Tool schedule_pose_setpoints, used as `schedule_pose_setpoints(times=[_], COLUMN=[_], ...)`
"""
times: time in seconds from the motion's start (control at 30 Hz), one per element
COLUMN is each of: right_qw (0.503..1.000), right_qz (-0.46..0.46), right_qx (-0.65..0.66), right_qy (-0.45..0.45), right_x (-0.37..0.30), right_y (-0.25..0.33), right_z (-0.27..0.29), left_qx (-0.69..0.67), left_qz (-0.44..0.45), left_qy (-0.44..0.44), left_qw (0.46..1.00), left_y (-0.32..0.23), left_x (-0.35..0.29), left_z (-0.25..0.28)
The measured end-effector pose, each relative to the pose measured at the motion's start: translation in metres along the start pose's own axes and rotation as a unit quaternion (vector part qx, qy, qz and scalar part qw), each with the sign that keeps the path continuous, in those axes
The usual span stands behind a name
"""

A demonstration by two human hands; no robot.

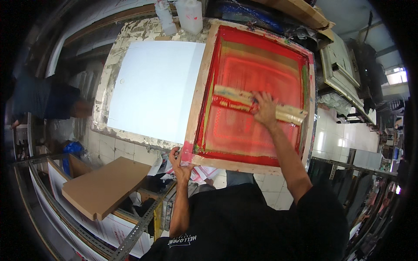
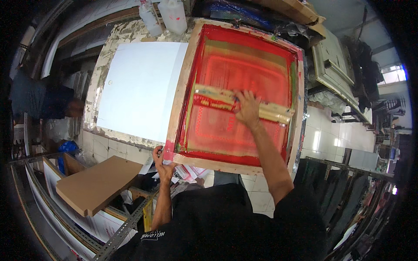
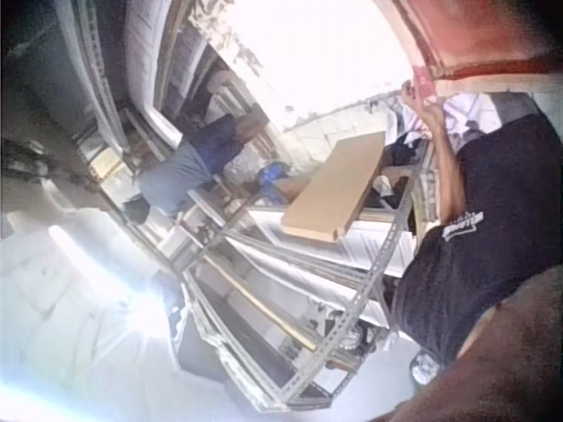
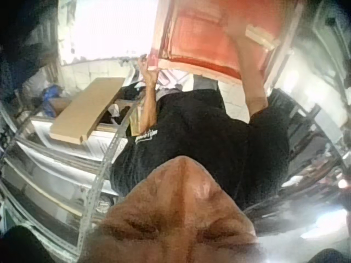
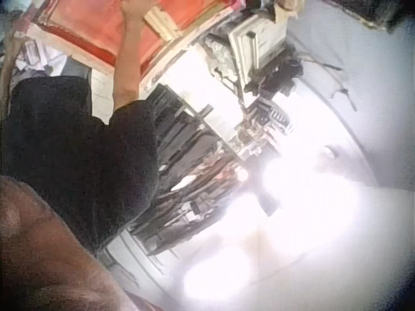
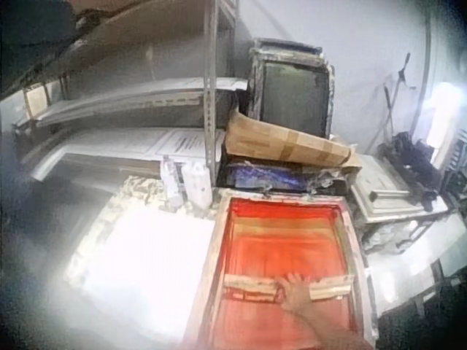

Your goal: The person places white cardboard sheets on a table and uses a squeegee to pull red ink across a screen printing frame, imprinting a design onto the cardboard. The person then removes the printed sheets and stacks them on a nearby rack.

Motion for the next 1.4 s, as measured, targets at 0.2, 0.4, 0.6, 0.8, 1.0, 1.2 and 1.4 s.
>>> schedule_pose_setpoints(times=[0.2, 0.4, 0.6, 0.8, 1.0, 1.2, 1.4], right_qw=[0.998, 0.994, 0.995, 0.993, 0.999, 0.997, 0.998], right_qz=[0.02, 0.043, 0.077, 0.115, 0.052, 0.019, 0.013], right_qx=[0.003, -0.048, 0.044, 0.033, -0.007, 0.069, 0.067], right_qy=[-0.051, -0.087, -0.034, -0.003, -0.011, 0.006, 0.01], right_x=[0.128, 0.235, 0.3, 0.272, 0.156, -0.008, -0.098], right_y=[-0.071, -0.122, -0.151, -0.133, -0.066, 0.029, 0.116], right_z=[-0.013, -0.023, -0.009, -0.016, 0.025, 0.116, 0.242], left_qx=[-0.007, 0.013, -0.01, -0.086, -0.163, -0.184, -0.272], left_qz=[0.045, 0.09, 0.101, 0.092, 0.063, -0.031, -0.032], left_qy=[-0.011, -0.001, 0.013, 0.005, 0.004, -0.012, -0.041], left_qw=[0.999, 0.996, 0.995, 0.992, 0.985, 0.982, 0.961], left_y=[0.001, -0.006, -0.012, -0.017, -0.044, -0.106, -0.177], left_x=[-0.003, -0.002, -0.002, -0.008, -0.005, 0.01, 0.032], left_z=[0.003, 0.007, 0.009, 0.016, 0.027, 0.049, 0.076])
Point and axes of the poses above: each hand's wrist, its own x-axis towards the middle knuckle, its own z-axis out of the back of the hand, y = z × x, the point moved 9 cm from there along x, towards the middle knuckle, and after that the axes turned 4 degrees about y, right-handed, at the moved point
